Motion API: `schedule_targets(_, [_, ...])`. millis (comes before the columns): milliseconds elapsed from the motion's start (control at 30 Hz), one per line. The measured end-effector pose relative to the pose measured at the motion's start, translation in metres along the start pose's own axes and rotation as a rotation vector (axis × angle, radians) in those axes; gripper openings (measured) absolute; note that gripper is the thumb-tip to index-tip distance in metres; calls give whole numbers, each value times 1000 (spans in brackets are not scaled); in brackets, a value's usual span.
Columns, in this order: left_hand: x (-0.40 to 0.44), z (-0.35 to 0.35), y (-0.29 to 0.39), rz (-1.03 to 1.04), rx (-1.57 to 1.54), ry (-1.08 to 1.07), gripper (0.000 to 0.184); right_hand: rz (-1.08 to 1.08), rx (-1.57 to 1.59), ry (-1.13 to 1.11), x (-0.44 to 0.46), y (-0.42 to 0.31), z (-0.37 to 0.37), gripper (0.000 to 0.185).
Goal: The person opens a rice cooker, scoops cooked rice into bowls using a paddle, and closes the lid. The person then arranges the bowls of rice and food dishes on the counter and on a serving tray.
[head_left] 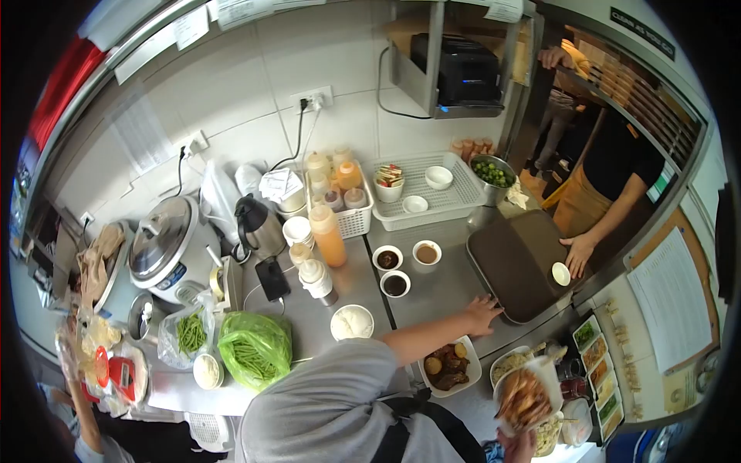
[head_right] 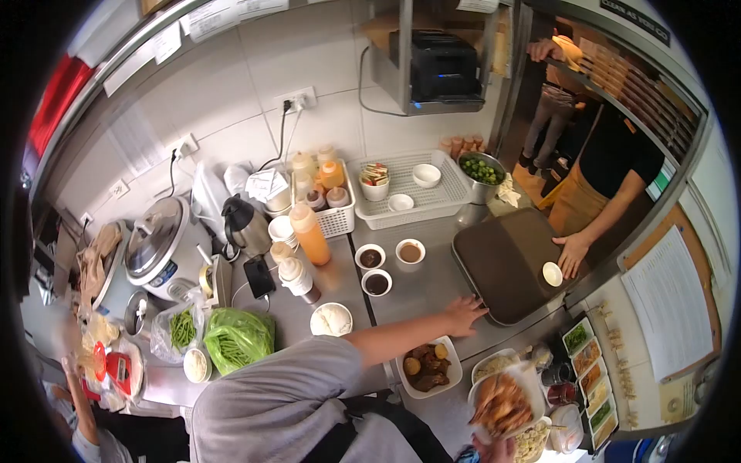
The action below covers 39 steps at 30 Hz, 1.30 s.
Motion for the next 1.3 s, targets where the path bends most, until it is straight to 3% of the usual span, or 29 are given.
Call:
schedule_targets(100, [-50,-18,3,7,-16,128,75,77,17,-292,63,-24,65,37])
schedule_targets(233, [-178,-72,-2,13,-195,413,56,137,-2,-445,195,-8,120,40])
schedule_targets(300, [-247,-100,-8,-78,-227,523,49,72,-256,-530,264,12,137,40])
schedule_targets(333, [-277,-104,-15,-139,-188,568,48,212,-13,-322,292,26,139,41])
schedule_targets(433, [-371,-114,-36,-465,-219,637,45,339,131,-413,394,64,154,40])
schedule_targets(467, [-401,-112,-42,-606,-173,643,42,341,67,-358,419,71,160,41])
schedule_targets(600, [-504,-105,-43,-1117,-113,687,38,338,104,-482,498,95,197,52])
schedule_targets(700, [-539,-81,-28,-1294,-149,622,37,421,122,-436,515,97,201,51])
schedule_targets(767, [-550,-60,-23,-1287,-324,514,36,405,136,-520,525,96,201,50])
schedule_targets(800, [-554,-59,-23,-1281,-352,468,38,391,129,-429,523,101,197,51])
schedule_targets(867, [-582,-68,-32,-1303,-267,607,39,342,116,-236,501,96,180,51])
schedule_targets(967, [-647,-93,-61,-1336,74,872,44,14,-154,-455,373,87,212,52])
schedule_targets(1000, [-676,-94,-77,-1451,150,851,51,-90,-368,-759,324,100,241,55])
schedule_targets(1033, [-706,-95,-91,-1559,229,828,59,-198,-488,-890,235,104,279,57])
schedule_targets(1067, [-729,-90,-110,-1618,294,685,76,-705,-1080,-1016,180,119,311,63])
schedule_targets(1100, [-751,-82,-127,-1666,364,541,93,-91,-784,-1059,126,150,324,77])
schedule_targets(1133, [-775,-58,-146,-1751,316,388,110,-21,-899,-1144,72,165,343,95])
schedule_targets(1167, [-798,-31,-165,-1828,275,228,127,-275,-961,-1431,35,180,361,107])
schedule_targets(1200, [-818,-1,-184,-1889,135,98,144,-311,-996,-1505,9,191,375,109])
schedule_targets(1300, [-851,73,-232,-1827,-162,173,148,-338,-1048,-1590,-30,224,414,117])
Point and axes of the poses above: each hand's wrist, its own x-axis towards the middle knuckle, its own z-axis out of the palm, y = z × x, the point moved 9 cm from there along x, towards the middle knuckle, and after that the axes turned 14 degrees about x, right-handed, at the moved point
